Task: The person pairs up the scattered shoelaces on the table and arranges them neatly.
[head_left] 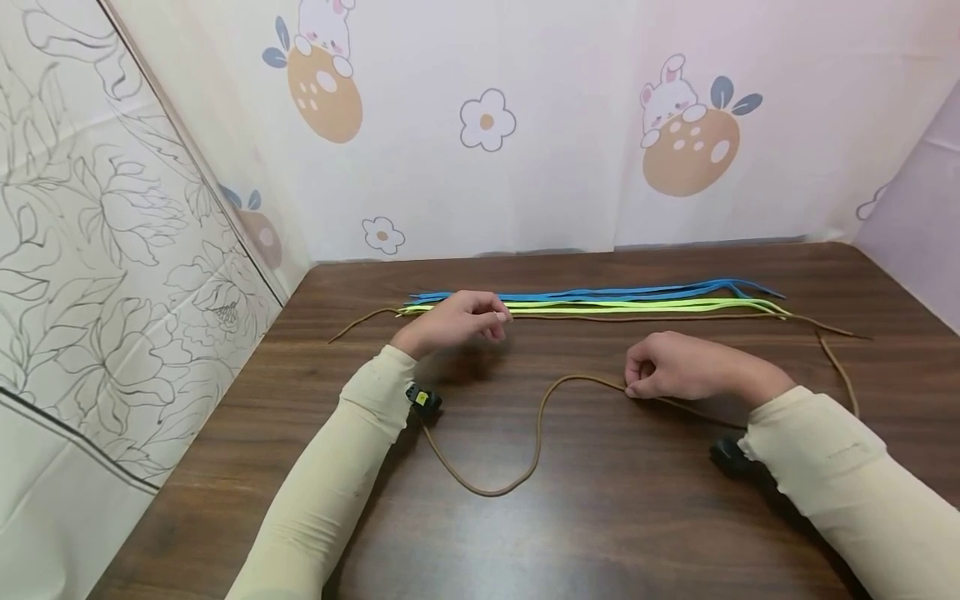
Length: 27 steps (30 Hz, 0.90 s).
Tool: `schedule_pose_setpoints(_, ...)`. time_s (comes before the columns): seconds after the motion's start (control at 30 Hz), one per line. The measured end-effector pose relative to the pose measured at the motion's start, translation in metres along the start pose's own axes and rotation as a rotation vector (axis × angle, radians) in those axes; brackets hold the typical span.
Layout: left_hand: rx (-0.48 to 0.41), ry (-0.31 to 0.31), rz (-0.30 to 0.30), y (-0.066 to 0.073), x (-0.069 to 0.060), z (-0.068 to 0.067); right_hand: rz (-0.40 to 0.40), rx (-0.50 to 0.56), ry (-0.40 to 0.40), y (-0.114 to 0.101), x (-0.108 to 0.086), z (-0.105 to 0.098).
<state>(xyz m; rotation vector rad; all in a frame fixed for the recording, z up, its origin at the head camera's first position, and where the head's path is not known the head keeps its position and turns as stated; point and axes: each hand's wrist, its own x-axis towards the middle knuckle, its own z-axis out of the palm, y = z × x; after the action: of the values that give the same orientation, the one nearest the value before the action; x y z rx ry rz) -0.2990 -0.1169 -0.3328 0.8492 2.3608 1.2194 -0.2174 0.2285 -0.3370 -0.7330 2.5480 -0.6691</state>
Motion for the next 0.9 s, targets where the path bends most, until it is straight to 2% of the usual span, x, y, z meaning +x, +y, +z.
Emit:
schedule_pose_setpoints(0.43,0.033,-0.030,-0.022,0.0018,-0.0003,0.0043,-0.003,0.008,0.016,0.0038,0.0005,0.0010)
schedule_pose_setpoints(0.77,0.034,-0.054,-0.003,0.0035,0.0002,0.0057,-0.012,0.032,0.022,0.0064,0.0002,0.0005)
schedule_pose_setpoints(0.9,0.030,-0.065,0.009,0.0059,0.0006,0.0062,-0.024,0.047,0.049,0.0063,-0.0001,-0.0007)
